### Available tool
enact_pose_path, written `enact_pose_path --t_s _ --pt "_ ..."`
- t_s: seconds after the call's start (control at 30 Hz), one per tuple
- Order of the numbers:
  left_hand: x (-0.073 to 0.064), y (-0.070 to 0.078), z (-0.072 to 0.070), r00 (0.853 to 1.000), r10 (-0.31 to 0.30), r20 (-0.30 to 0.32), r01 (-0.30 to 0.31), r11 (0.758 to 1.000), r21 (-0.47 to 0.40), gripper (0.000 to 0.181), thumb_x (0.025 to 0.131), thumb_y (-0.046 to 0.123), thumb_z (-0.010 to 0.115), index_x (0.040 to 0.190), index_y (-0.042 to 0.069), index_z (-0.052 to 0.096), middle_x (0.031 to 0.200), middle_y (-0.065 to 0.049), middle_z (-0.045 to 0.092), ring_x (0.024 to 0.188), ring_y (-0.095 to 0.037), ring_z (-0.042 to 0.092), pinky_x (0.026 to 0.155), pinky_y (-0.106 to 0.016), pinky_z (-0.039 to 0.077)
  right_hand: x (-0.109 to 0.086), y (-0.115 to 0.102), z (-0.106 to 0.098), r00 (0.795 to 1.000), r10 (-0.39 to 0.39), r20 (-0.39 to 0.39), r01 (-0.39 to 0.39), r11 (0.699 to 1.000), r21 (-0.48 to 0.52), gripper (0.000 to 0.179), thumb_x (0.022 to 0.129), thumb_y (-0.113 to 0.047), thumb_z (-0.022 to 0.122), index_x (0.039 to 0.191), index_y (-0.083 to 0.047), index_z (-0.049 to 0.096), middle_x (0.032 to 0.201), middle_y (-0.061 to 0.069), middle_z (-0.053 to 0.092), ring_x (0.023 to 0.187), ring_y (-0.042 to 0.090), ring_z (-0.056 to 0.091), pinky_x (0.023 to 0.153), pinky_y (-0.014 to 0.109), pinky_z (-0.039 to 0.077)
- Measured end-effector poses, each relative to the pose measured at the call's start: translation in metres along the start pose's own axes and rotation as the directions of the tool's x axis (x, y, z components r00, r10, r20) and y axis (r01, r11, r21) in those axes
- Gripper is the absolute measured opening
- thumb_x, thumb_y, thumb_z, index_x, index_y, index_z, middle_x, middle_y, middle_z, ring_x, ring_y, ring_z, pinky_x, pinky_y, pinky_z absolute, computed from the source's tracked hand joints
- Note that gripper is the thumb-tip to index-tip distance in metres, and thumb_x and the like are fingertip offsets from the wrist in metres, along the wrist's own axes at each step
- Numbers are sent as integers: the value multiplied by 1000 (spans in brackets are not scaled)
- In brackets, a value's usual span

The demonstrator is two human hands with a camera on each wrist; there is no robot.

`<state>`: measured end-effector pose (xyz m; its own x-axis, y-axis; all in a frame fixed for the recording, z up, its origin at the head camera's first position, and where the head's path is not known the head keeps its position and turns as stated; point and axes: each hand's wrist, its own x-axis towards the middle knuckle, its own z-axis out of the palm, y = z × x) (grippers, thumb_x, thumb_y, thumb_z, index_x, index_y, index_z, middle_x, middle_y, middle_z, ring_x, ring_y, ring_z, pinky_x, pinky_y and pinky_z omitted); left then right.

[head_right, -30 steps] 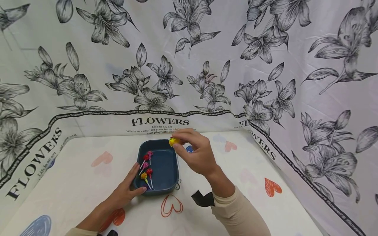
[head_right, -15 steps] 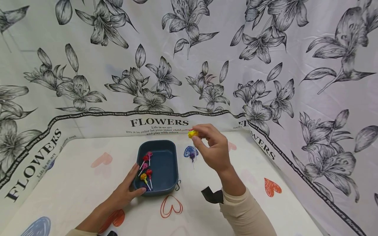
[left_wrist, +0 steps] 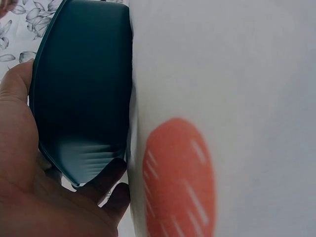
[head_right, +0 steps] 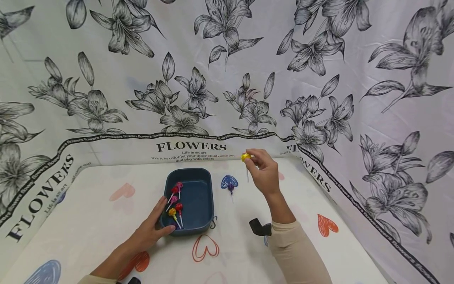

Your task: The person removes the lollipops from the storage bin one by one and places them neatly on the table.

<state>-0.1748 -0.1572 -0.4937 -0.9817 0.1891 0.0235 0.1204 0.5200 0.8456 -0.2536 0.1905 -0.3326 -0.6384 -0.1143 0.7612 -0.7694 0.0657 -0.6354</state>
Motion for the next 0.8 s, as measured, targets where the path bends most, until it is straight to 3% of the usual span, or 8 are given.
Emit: enact_pose_path --t_s 0.2,0.37,0.63,0.8 --pt "0 -1 1 1000 1 1 -1 1000 1 94 88 36 72 156 13 11 161 -3 -2 144 -35 2 108 -60 9 -6 21 -3 980 200 -1 -200 979 -32 25 89 13 59 113 17 60 104 33 57 84 16 63 74 21 51" --pt "0 -2 2 1000 -8 4 8 1000 12 95 87 37 72 156 15 11 161 -2 -2 144 -35 3 108 -60 10 -13 46 -7 951 308 21 -307 951 -33 27 91 10 59 117 15 60 104 35 59 85 20 64 75 20 51" --pt "1 -3 1 1000 -19 5 19 1000 17 96 86 39 72 157 17 11 161 0 -3 144 -33 3 108 -59 10 -27 84 -8 884 466 29 -458 877 -144 28 93 1 60 120 8 62 110 26 61 95 36 64 67 21 49" --pt "1 -5 1 1000 -14 -4 14 1000 16 97 86 39 73 157 17 11 161 1 -2 144 -33 3 107 -60 10 -41 130 -10 843 539 -1 -529 827 -193 28 93 -11 65 119 0 66 112 17 63 92 26 65 60 24 46"
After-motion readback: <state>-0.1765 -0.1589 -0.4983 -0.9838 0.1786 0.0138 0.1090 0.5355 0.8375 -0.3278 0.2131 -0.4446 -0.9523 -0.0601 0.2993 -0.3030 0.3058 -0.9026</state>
